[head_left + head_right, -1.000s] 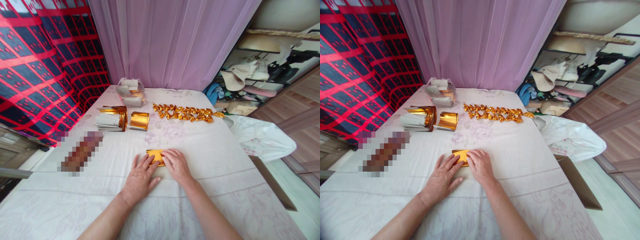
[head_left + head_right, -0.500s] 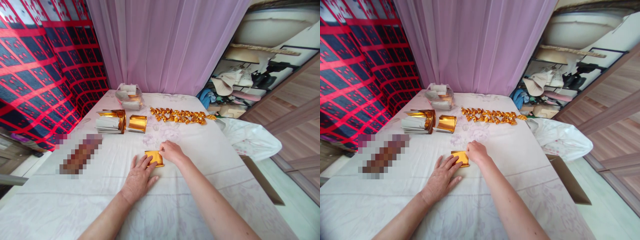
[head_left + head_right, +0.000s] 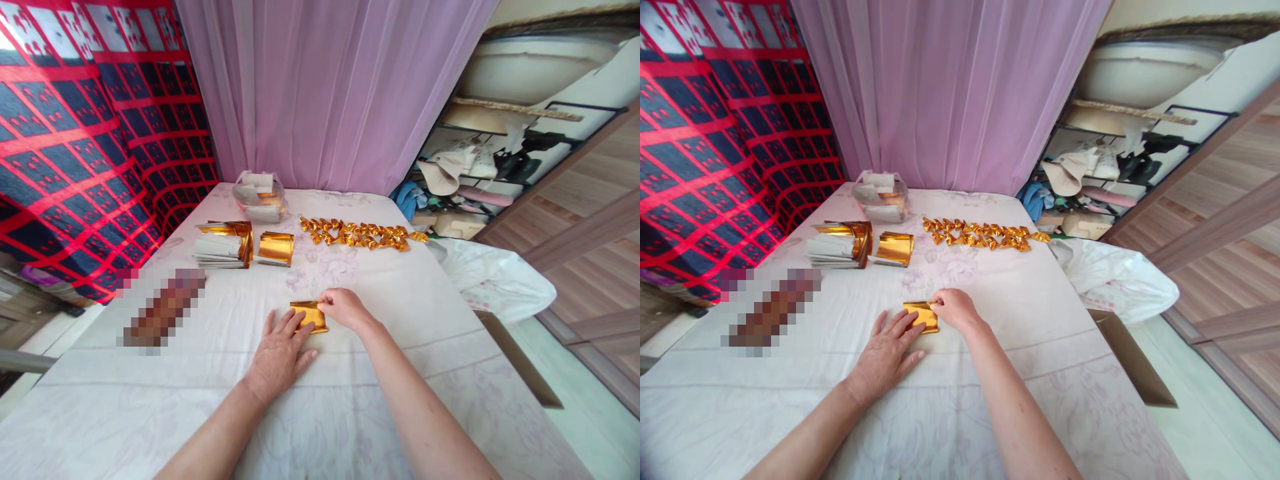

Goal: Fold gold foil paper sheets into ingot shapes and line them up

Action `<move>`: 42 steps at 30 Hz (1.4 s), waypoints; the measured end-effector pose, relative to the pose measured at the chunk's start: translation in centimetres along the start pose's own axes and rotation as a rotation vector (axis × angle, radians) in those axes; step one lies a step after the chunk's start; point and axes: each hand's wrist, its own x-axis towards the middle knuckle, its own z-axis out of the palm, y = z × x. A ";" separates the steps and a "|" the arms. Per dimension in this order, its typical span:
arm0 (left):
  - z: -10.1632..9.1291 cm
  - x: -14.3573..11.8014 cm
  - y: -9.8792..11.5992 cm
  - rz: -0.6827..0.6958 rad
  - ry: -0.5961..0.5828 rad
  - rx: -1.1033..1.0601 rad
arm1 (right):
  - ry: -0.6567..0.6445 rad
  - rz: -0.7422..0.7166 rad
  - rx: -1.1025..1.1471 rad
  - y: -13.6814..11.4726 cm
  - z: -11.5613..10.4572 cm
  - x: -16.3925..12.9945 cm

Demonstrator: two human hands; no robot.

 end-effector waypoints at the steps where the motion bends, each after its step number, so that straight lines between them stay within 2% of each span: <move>1: 0.0 0.0 0.0 -0.002 0.004 -0.005 | 0.007 -0.008 0.018 0.1 0.1 -0.2; 4: -0.2 -0.1 0.0 0.022 0.021 -0.018 | 0.062 -0.030 0.069 0.3 0.6 -1.0; 8: -0.6 -0.1 -0.2 0.053 0.129 -0.098 | 0.245 -0.085 0.245 0.9 1.4 -2.5; 10: -0.9 0.1 -0.7 -0.007 0.245 -0.205 | 0.300 -0.110 0.317 1.1 1.7 -3.3; 12: -1.2 0.6 -1.3 -0.126 0.375 -0.336 | 0.328 -0.126 0.377 1.2 1.7 -3.8; 14: -1.6 1.3 -1.9 -0.247 0.454 -0.459 | 0.328 -0.140 0.434 1.2 1.4 -4.1; 19: -3.2 3.7 -1.9 -0.353 0.347 -0.817 | 0.270 -0.190 0.501 0.4 -0.5 -4.1; 24: -4.9 5.4 -1.0 -0.330 0.318 -1.010 | 0.229 -0.187 0.570 0.3 -3.0 -3.8; 31: -5.0 6.7 -0.3 -0.467 0.320 -1.271 | 0.167 -0.174 0.630 0.2 -4.8 -3.5; 38: -6.3 6.8 0.2 -0.468 0.353 -1.280 | 0.138 -0.108 0.728 -0.6 -5.3 -3.8; 42: -7.0 7.0 0.4 -0.454 0.377 -1.255 | 0.151 -0.132 0.768 -0.9 -5.9 -4.4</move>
